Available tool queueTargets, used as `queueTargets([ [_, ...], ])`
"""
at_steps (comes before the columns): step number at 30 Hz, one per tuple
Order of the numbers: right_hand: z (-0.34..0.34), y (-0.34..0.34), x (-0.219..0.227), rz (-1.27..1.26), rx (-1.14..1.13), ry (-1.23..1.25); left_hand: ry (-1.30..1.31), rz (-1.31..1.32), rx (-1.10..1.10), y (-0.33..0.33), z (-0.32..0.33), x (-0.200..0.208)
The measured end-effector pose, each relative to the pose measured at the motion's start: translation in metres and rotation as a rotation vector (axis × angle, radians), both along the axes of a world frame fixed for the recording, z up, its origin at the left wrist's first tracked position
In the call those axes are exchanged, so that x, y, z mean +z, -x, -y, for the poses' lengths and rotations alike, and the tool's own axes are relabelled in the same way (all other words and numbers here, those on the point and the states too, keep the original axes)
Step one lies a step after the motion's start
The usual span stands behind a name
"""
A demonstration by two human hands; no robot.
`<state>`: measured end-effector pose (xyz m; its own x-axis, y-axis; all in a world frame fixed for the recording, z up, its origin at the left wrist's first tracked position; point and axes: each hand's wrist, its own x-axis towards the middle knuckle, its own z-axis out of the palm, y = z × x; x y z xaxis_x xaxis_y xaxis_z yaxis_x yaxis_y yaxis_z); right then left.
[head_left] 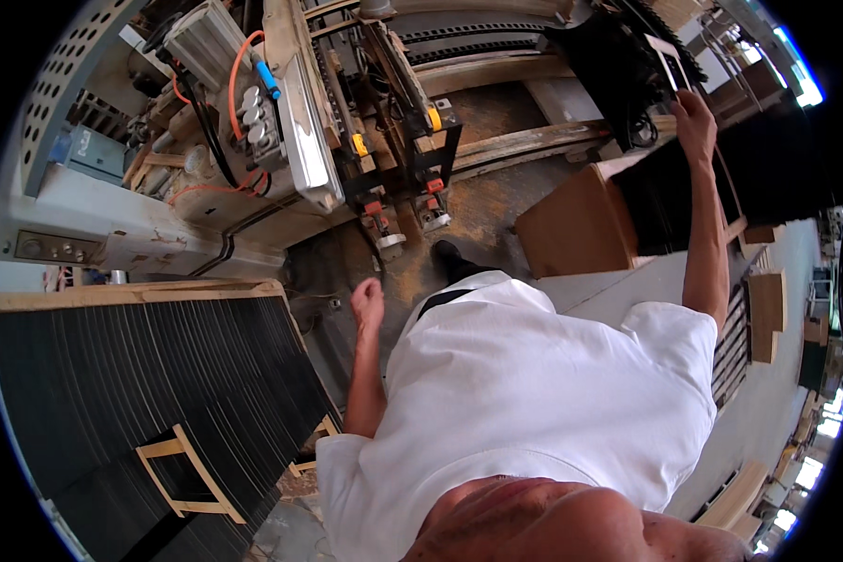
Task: The person repeatedly picks up small wooden frames from a conveyor belt, places them on a machine, and then removes them. This cycle is performed continuously throughout the clip.
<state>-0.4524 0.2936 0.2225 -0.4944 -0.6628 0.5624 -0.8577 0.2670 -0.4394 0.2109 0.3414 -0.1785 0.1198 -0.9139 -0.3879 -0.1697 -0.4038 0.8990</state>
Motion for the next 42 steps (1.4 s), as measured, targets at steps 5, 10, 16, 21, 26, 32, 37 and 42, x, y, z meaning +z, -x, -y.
queueTargets([
  [5, 0.131, -0.074, -0.023, 0.115, 0.361, 0.101, 0.316, -0.178, -0.093, 0.103, 0.120, 0.109],
  [10, 0.199, -0.126, -0.035, 0.265, 0.540, 0.022, 0.529, -0.191, 0.003, 0.196, 0.244, 0.213],
  [16, 0.249, -0.121, -0.068, 0.379, 0.696, -0.077, 0.283, -0.404, 0.309, 0.235, 0.455, 0.215],
  [21, 0.250, -0.133, -0.068, 0.297, 0.826, -0.131, 0.063, -0.592, 0.355, 0.221, 0.589, 0.184],
  [26, 0.263, -0.141, -0.064, 0.283, 0.914, -0.190, 0.124, -0.746, 0.339, 0.218, 0.634, 0.167],
  [32, 0.321, -0.194, -0.074, 0.057, 1.160, -0.147, 0.099, -0.683, 0.296, 0.204, 0.504, 0.149],
  [37, 0.378, -0.269, -0.118, -0.017, 1.303, -0.096, -0.016, -0.582, 0.318, 0.208, 0.299, 0.193],
  [42, 0.434, -0.333, -0.163, -0.330, 1.276, -0.126, -0.087, -0.472, 0.458, 0.185, 0.157, 0.219],
])
